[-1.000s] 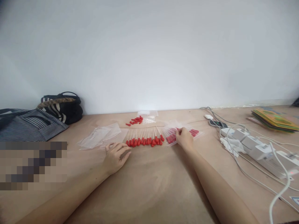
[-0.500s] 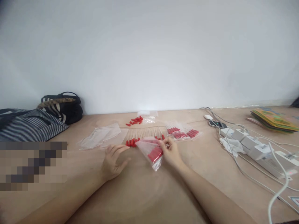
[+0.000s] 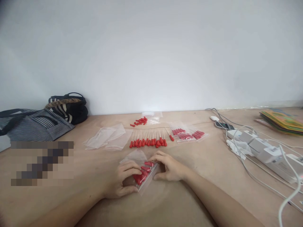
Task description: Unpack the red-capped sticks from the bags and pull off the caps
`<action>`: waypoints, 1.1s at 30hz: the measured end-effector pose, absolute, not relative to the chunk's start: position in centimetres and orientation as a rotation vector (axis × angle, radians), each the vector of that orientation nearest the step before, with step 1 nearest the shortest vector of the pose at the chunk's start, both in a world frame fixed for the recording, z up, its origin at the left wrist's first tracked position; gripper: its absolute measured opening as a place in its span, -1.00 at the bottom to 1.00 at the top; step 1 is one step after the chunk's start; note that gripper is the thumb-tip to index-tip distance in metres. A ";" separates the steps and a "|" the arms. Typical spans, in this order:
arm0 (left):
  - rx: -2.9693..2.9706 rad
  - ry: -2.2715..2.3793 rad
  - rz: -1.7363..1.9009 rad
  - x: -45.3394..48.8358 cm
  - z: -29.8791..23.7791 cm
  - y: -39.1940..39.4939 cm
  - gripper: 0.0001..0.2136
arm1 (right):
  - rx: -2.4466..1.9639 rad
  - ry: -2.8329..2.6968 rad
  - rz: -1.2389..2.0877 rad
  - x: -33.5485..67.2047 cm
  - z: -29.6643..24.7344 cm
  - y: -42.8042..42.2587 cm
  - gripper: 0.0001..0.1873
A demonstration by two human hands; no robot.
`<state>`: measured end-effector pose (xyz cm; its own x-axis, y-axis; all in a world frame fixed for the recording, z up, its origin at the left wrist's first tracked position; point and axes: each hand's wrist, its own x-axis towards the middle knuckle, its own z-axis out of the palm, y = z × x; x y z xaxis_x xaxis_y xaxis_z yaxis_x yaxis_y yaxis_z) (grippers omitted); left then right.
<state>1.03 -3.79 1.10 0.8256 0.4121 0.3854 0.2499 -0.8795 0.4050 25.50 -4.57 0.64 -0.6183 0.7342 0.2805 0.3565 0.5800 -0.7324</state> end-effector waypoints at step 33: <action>2.241 1.260 0.237 5.3 3.3 -2.6 -0.80 | -1.287 -1.845 0.391 23.2 -1.1 -3.8 -0.76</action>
